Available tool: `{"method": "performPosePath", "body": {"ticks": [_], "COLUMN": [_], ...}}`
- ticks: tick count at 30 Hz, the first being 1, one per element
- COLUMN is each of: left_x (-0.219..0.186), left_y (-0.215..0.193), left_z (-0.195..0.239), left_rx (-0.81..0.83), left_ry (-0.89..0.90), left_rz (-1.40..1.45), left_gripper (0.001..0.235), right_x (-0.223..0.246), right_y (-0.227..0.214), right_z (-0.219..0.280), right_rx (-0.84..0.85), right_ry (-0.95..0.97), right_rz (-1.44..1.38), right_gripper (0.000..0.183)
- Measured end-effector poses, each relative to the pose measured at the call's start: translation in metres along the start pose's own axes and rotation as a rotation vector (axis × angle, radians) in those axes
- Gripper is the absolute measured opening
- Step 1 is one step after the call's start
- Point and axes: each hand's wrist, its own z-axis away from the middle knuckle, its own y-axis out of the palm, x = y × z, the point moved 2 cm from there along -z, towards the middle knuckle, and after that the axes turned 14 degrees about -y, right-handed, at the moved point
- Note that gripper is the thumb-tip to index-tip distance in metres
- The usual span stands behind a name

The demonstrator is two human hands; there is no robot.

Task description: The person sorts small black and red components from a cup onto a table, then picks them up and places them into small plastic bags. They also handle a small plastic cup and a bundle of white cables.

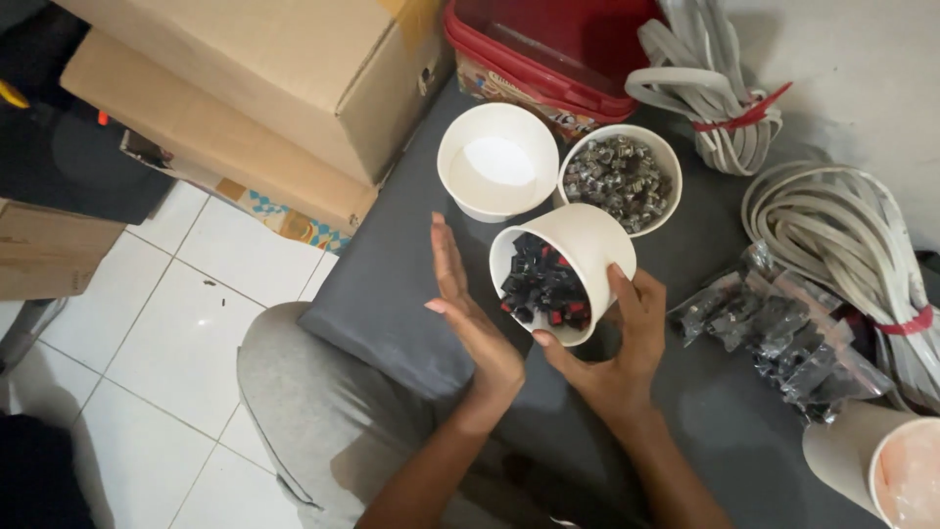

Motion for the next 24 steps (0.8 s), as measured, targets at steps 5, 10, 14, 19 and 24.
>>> {"method": "performPosePath", "body": {"ticks": [5, 10, 14, 19, 24], "left_x": [0.0017, 0.0017, 0.0008, 0.0008, -0.0001], "left_y": [-0.0019, -0.0006, -0.0018, -0.0013, -0.0013], "left_z": [-0.0021, -0.0021, -0.0016, -0.0019, -0.0009], "left_rx": [0.045, 0.039, 0.035, 0.062, 0.067], "left_ry": [0.013, 0.014, 0.03, 0.021, 0.046], "left_rz": [-0.03, -0.025, -0.039, -0.044, -0.053], "left_gripper": [0.083, 0.082, 0.08, 0.079, 0.078], "right_x": [-0.0001, -0.0002, -0.0008, 0.0002, -0.0018], "right_y": [0.0024, 0.0024, 0.0052, 0.006, 0.008], "right_z": [-0.0019, -0.0043, -0.0041, -0.006, -0.0045], "right_rx": [-0.003, 0.023, 0.018, 0.013, 0.014], "right_ry": [-0.034, -0.087, -0.101, -0.11, -0.106], "right_rz": [0.007, 0.07, 0.067, 0.094, 0.094], "right_gripper": [0.094, 0.095, 0.093, 0.094, 0.091]}}
